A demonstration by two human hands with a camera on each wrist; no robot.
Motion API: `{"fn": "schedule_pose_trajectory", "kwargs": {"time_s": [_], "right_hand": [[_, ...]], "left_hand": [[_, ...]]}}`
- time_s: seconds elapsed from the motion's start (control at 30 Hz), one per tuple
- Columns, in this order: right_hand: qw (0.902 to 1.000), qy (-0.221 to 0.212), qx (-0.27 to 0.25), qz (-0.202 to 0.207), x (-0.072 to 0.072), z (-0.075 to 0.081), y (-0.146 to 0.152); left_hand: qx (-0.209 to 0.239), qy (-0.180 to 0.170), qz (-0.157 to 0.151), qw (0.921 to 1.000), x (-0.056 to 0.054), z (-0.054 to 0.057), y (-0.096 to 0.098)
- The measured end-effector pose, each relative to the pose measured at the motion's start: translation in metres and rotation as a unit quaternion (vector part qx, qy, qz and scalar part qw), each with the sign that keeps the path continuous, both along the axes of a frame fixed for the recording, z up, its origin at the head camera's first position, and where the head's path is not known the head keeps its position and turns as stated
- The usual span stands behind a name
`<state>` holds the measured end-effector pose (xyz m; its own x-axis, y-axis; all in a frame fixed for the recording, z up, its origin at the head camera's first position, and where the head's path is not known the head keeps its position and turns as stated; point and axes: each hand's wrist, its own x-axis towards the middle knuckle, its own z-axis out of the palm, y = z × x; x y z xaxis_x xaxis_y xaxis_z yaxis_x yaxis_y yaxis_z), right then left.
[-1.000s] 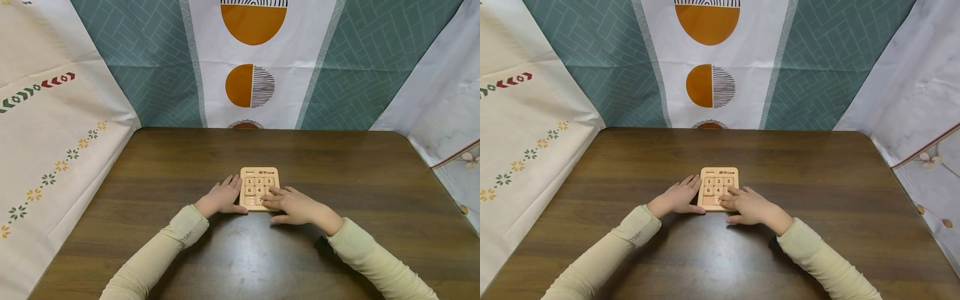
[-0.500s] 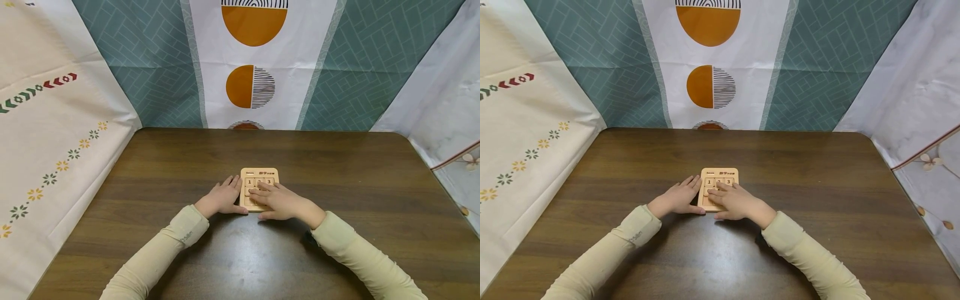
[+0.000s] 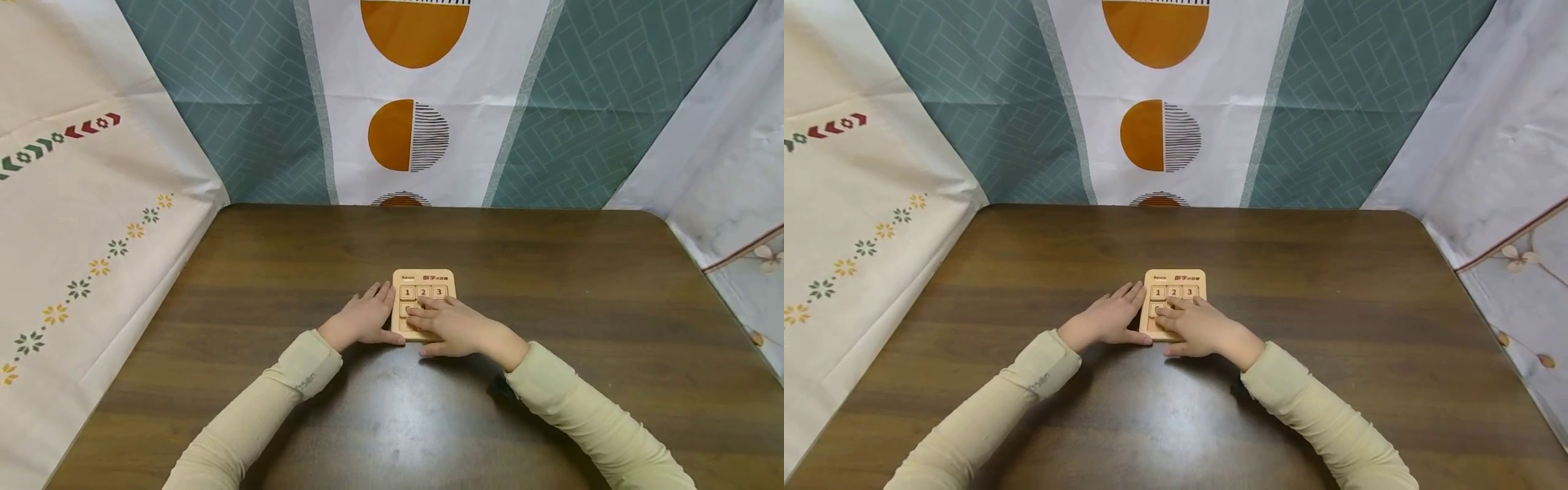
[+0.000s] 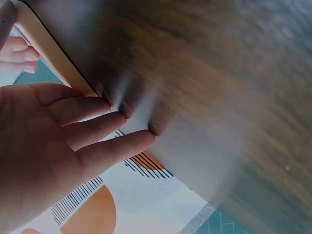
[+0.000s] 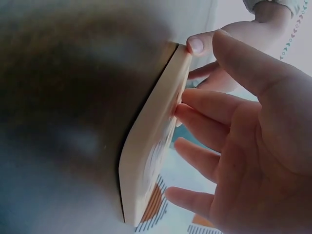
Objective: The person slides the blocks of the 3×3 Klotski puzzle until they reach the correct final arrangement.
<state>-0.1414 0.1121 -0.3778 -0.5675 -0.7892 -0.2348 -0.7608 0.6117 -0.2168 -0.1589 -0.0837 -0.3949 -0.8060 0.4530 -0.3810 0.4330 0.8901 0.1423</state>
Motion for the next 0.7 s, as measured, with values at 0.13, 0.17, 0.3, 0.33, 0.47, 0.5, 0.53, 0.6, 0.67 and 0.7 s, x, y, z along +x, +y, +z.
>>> {"fn": "schedule_pose_trajectory", "kwargs": {"time_s": [0.13,0.17,0.3,0.33,0.47,0.5,0.53,0.6,0.67,0.7], "right_hand": [[1.0,-0.004,0.0,0.007,0.003,0.0,-0.001],[1.0,-0.005,-0.001,0.009,0.004,0.0,0.0],[0.9997,-0.011,-0.012,0.017,0.004,0.001,0.002],[0.9996,-0.014,-0.015,0.019,0.004,0.001,0.002],[0.9991,-0.019,-0.025,0.028,0.003,0.001,0.006],[0.999,-0.019,-0.028,0.028,0.003,0.001,0.008],[0.999,-0.021,-0.032,0.024,0.003,0.002,0.009],[0.999,-0.018,-0.037,0.015,0.003,0.002,0.013],[0.999,-0.013,-0.042,0.003,0.002,0.001,0.018],[0.9991,-0.009,-0.042,-0.004,0.002,0.001,0.02]], "left_hand": [[0.0,0.001,0.0,1.0,0.0,0.001,0.0],[0.001,0.002,-0.001,1.0,0.0,0.002,0.0],[0.0,0.005,-0.003,1.0,-0.004,0.005,0.001],[-0.001,0.005,-0.003,1.0,-0.005,0.005,0.001],[-0.008,0.009,-0.003,0.9999,-0.006,0.007,0.001],[-0.009,0.01,-0.004,0.9999,-0.007,0.007,0.001],[-0.01,0.012,-0.005,0.9999,-0.007,0.007,0.001],[-0.012,0.013,-0.007,0.9998,-0.007,0.006,0.001],[-0.013,0.013,-0.006,0.9998,-0.007,0.005,0.002],[-0.013,0.011,-0.006,0.9998,-0.006,0.004,0.002]]}}
